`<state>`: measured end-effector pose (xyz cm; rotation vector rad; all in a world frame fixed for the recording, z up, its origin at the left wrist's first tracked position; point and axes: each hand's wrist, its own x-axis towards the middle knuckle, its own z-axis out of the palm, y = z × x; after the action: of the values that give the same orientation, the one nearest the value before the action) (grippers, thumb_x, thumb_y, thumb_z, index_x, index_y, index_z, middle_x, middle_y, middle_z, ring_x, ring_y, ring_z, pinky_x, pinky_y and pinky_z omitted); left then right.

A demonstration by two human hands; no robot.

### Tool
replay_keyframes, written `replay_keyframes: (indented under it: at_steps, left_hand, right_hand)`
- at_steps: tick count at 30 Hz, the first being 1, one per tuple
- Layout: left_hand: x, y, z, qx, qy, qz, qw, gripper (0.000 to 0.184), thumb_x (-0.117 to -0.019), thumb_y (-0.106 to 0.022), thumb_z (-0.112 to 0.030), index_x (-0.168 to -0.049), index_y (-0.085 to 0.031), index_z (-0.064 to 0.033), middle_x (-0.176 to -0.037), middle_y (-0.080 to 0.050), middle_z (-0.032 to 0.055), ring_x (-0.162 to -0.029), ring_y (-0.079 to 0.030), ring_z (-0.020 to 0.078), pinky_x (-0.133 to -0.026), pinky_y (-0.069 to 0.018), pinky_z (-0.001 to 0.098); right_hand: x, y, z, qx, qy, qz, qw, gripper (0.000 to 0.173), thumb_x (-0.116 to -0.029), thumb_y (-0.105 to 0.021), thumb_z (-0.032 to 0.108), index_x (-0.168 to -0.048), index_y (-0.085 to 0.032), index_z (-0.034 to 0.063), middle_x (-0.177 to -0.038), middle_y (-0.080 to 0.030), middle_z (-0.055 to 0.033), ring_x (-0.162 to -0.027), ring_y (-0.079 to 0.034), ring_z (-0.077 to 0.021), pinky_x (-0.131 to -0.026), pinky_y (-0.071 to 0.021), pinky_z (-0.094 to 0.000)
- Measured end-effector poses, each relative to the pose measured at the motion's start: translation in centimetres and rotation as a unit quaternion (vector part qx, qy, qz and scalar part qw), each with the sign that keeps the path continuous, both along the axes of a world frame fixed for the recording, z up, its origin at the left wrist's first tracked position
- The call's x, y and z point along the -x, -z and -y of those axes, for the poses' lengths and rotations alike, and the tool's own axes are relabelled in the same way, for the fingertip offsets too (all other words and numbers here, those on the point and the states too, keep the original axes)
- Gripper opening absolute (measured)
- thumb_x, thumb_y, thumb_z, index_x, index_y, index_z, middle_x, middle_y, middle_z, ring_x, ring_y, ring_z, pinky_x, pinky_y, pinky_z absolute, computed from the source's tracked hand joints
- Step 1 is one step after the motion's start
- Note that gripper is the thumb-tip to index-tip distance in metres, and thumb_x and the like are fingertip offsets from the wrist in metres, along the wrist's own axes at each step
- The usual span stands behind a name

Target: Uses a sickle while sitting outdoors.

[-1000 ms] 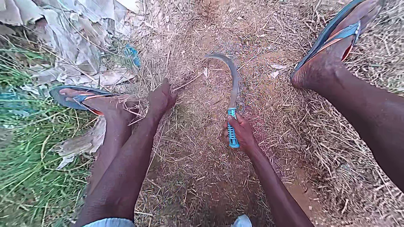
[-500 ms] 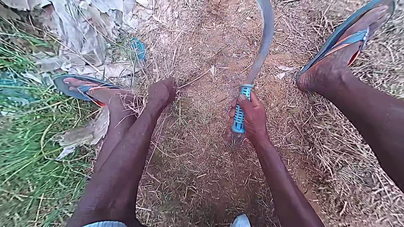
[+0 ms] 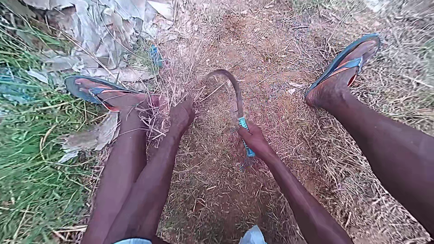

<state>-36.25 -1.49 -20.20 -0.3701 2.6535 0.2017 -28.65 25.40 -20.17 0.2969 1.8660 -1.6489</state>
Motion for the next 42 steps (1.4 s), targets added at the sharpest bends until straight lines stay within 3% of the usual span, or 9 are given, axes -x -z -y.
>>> replay_keyframes:
  at_steps: [4,7,10,14,20,25,30,33,42]
  left_hand:
    - [-0.6,0.7,0.0,-0.024,-0.004,-0.027,0.999,0.035,-0.1083,-0.044,-0.02,-0.134,-0.059,-0.0011,-0.119,-0.067,0.0303,-0.112,-0.065,0.0504,-0.093,-0.0464,0.0705]
    - [-0.9,0.8,-0.5,-0.032,-0.026,-0.03,0.999,0.04,-0.1108,-0.038,-0.025,-0.138,-0.058,-0.0036,-0.122,-0.067,0.0289,-0.115,-0.065,0.0485,-0.095,-0.046,0.0691]
    - [-1.7,0.8,-0.4,-0.04,-0.041,-0.027,0.998,0.036,-0.1095,-0.042,-0.022,-0.132,-0.06,0.0002,-0.122,-0.066,0.0301,-0.116,-0.063,0.0499,-0.095,-0.0455,0.0698]
    - [-4.1,0.9,-0.4,-0.064,-0.048,-0.004,0.997,0.037,-0.107,-0.047,-0.017,-0.138,-0.056,0.0007,-0.124,-0.065,0.0322,-0.117,-0.062,0.0514,-0.097,-0.0448,0.0703]
    - [-3.9,2.5,-1.1,-0.085,-0.068,-0.05,0.993,0.038,-0.1105,-0.04,-0.023,-0.136,-0.06,-0.0022,-0.123,-0.067,0.029,-0.119,-0.063,0.0474,-0.1,-0.0444,0.0672]
    - [-3.8,3.1,-1.3,-0.089,-0.076,-0.051,0.992,0.041,-0.1111,-0.036,-0.024,-0.136,-0.06,-0.0016,-0.125,-0.066,0.029,-0.121,-0.062,0.0471,-0.103,-0.0421,0.0663]
    - [-4.3,2.6,-1.3,-0.087,-0.095,-0.052,0.99,0.039,-0.111,-0.038,-0.022,-0.134,-0.06,0.0012,-0.124,-0.065,0.0311,-0.12,-0.062,0.0486,-0.102,-0.0441,0.0665]
    - [-6.7,2.9,-0.6,-0.081,-0.115,-0.014,0.99,0.04,-0.1107,-0.038,-0.02,-0.134,-0.057,0.0054,-0.124,-0.064,0.0334,-0.12,-0.061,0.0504,-0.101,-0.0452,0.0665]
    - [-7.1,2.8,0.2,-0.128,-0.134,-0.07,0.98,0.042,-0.1113,-0.036,-0.023,-0.14,-0.056,-0.0002,-0.128,-0.064,0.0312,-0.121,-0.061,0.0494,-0.102,-0.0443,0.0682]
  right_hand:
    - [4.5,-7.5,-0.3,0.153,0.189,-0.188,0.952,0.021,-0.1103,-0.041,0.023,-0.121,-0.048,0.0063,-0.069,-0.058,-0.0017,-0.049,-0.06,-0.0132,-0.046,-0.0579,-0.0301]
    - [5.7,-7.3,1.5,0.181,0.283,-0.265,0.904,0.02,-0.1119,-0.033,0.024,-0.116,-0.042,0.0067,-0.065,-0.056,-0.0001,-0.05,-0.061,-0.0156,-0.05,-0.0599,-0.0355]
    - [-2.1,-0.2,2.1,0.048,0.112,-0.075,0.99,0.034,-0.1106,-0.042,0.029,-0.125,-0.052,-0.0002,-0.073,-0.057,-0.0039,-0.055,-0.059,-0.0148,-0.055,-0.0552,-0.0338]
    - [-4.7,1.5,0.8,-0.019,-0.072,0.062,0.995,0.032,-0.1095,-0.044,0.031,-0.12,-0.054,0.0018,-0.073,-0.059,-0.0054,-0.055,-0.06,-0.0164,-0.054,-0.0556,-0.0342]
    - [1.3,-4.6,-1.3,0.047,0.047,-0.069,0.995,0.026,-0.1097,-0.048,0.03,-0.119,-0.053,0.0067,-0.066,-0.056,-0.0045,-0.046,-0.055,-0.0135,-0.044,-0.0517,-0.0279]
    - [6.0,-11.2,0.2,0.184,0.239,-0.337,0.892,0.02,-0.112,-0.032,0.024,-0.116,-0.041,0.0076,-0.069,-0.058,-0.0008,-0.053,-0.063,-0.018,-0.053,-0.0617,-0.0384]
    - [-7.2,1.3,2.1,0.013,0.028,-0.04,0.999,0.036,-0.109,-0.042,0.031,-0.129,-0.051,0.0023,-0.074,-0.056,-0.0059,-0.055,-0.058,-0.0167,-0.054,-0.0546,-0.0353]
    - [-8.6,2.0,0.2,-0.035,-0.066,0.062,0.995,0.032,-0.107,-0.046,0.029,-0.126,-0.055,0.0045,-0.074,-0.059,-0.0051,-0.055,-0.059,-0.0167,-0.054,-0.0547,-0.0359]
    - [-4.9,-0.7,-2.6,-0.053,-0.078,0.022,0.995,0.031,-0.1056,-0.05,0.029,-0.123,-0.06,0.0052,-0.072,-0.061,-0.0042,-0.052,-0.059,-0.0149,-0.051,-0.0543,-0.0326]
